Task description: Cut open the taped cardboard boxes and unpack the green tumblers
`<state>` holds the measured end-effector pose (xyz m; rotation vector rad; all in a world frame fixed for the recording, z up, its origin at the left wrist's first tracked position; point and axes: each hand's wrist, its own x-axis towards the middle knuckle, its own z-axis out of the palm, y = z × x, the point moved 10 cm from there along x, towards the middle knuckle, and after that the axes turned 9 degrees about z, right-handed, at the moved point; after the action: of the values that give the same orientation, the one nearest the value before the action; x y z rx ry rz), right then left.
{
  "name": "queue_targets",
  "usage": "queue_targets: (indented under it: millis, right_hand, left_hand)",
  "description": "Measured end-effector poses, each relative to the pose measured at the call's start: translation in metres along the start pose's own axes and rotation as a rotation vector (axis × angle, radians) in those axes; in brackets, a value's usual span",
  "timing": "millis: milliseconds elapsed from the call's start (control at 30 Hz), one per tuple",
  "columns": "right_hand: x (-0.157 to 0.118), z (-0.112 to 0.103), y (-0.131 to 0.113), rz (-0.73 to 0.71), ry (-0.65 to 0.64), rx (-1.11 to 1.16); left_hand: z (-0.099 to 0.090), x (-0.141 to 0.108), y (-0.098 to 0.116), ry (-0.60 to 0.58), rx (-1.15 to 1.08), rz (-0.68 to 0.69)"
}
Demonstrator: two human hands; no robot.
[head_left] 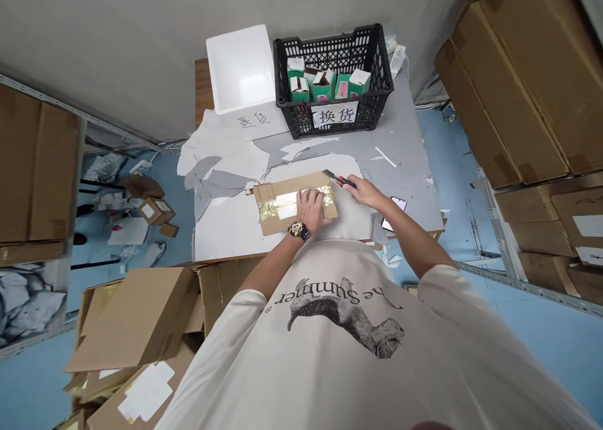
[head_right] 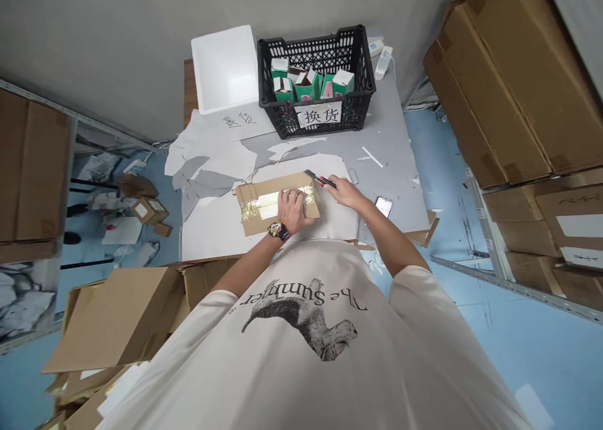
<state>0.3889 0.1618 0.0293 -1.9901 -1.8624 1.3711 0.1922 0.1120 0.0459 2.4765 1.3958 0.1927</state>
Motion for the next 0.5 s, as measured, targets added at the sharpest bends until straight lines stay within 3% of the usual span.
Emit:
queue_targets:
  millis: [200,500]
  right_hand:
    - [-0.033,-0.014,0.037,-0.081,-0.11,-0.171]
    - [-0.003,-0.017,0.005,-0.145,-0.075,-0.237]
  left_hand:
    - [-0.005,0.013,-0.004,-0.057,0.011,-0.028]
    - [0.006,0.018,-0.003,-0.235,0.059,-0.069]
